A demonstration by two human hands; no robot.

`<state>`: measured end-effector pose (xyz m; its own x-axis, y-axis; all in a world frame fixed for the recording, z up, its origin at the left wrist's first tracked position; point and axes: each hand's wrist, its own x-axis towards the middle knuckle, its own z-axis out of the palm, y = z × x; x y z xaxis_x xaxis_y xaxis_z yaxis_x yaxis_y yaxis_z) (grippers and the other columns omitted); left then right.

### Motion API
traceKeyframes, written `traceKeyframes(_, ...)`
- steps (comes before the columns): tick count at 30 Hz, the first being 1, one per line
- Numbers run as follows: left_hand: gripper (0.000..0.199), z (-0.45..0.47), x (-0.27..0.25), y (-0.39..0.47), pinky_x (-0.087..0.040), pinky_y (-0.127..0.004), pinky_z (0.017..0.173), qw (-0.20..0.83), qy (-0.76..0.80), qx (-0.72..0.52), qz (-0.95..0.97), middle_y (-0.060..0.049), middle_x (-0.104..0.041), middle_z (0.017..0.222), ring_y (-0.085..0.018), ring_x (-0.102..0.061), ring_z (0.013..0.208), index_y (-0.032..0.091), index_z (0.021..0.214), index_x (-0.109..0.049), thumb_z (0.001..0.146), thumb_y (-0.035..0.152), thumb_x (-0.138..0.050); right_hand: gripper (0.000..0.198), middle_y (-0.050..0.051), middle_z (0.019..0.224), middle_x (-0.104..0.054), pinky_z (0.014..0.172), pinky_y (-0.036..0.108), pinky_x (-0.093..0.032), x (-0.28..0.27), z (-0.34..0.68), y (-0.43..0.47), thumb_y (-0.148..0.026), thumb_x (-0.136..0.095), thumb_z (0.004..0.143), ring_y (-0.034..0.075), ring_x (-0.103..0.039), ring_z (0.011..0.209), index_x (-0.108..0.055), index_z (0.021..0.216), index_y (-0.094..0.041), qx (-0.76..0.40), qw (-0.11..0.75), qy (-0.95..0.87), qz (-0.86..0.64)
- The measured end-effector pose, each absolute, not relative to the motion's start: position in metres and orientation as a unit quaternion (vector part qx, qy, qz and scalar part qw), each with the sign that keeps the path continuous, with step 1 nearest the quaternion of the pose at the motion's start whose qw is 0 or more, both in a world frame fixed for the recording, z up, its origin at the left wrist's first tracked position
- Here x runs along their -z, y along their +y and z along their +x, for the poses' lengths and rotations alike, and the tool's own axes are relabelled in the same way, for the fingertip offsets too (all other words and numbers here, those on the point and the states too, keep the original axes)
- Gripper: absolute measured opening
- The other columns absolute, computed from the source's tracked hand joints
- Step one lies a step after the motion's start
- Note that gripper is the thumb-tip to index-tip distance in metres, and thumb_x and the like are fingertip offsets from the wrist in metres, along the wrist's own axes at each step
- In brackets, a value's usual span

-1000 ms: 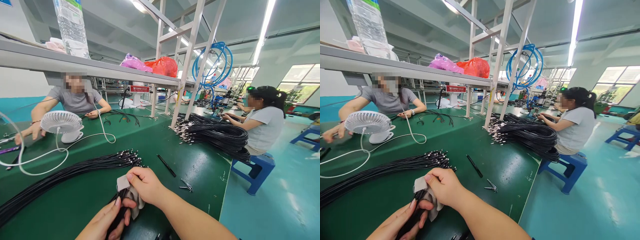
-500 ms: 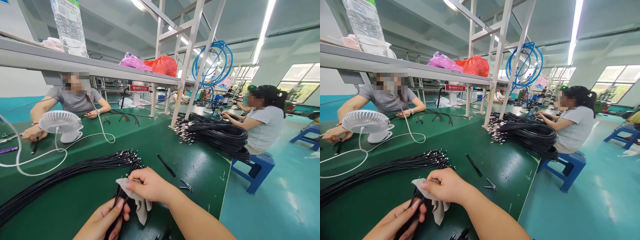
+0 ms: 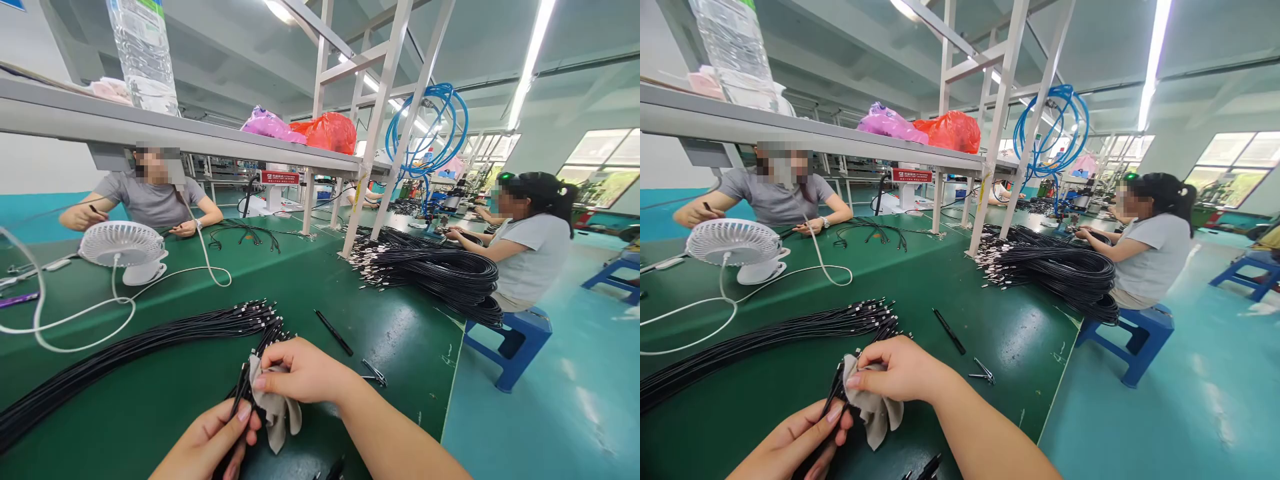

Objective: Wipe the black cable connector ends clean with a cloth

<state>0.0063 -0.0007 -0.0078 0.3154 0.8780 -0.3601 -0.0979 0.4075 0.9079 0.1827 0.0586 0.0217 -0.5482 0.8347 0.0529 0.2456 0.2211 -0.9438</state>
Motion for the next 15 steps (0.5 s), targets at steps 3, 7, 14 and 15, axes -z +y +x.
traceKeyframes(3,0.056,0.004,0.018,0.002,-0.026,-0.017,0.035,0.714,0.448,-0.364,0.397,0.005,-0.046,0.038,-0.003,-0.028,0.031,0.014,0.063,-0.065,0.055,0.068,-0.077,0.015,-0.005,0.059,-0.047,0.05,0.017,-0.03,-0.025,0.184,0.058,-0.023,-0.069,0.075,0.006,-0.039,0.055,-0.059,0.068,-0.015,-0.501,0.292,-0.714,-0.393)
traceKeyframes(7,0.056,0.001,0.03,0.005,-0.029,-0.018,0.03,0.742,0.415,-0.387,0.357,-0.001,-0.058,0.048,-0.003,-0.029,0.029,0.014,0.07,-0.066,0.059,0.069,-0.074,0.014,-0.005,0.058,-0.046,0.049,0.017,-0.031,-0.029,0.186,0.058,-0.023,-0.067,0.076,0.006,-0.039,0.054,-0.06,0.069,-0.015,-0.524,0.282,-0.694,-0.405)
traceKeyframes(14,0.051,0.001,0.017,0.003,-0.032,-0.019,0.027,0.753,0.417,-0.397,0.319,-0.004,-0.062,0.052,-0.003,-0.031,0.027,0.013,0.073,-0.067,0.065,0.063,-0.073,0.011,-0.005,0.06,-0.046,0.05,0.017,-0.03,-0.028,0.188,0.06,-0.022,-0.065,0.078,0.006,-0.038,0.057,-0.061,0.071,-0.015,-0.525,0.254,-0.71,-0.395)
traceKeyframes(15,0.051,0.001,0.016,0.003,-0.032,-0.019,0.027,0.752,0.418,-0.398,0.319,-0.005,-0.063,0.053,-0.003,-0.031,0.027,0.013,0.073,-0.068,0.065,0.063,-0.073,0.01,-0.005,0.061,-0.047,0.05,0.017,-0.031,-0.028,0.188,0.06,-0.021,-0.065,0.078,0.006,-0.04,0.057,-0.061,0.071,-0.015,-0.528,0.253,-0.709,-0.394)
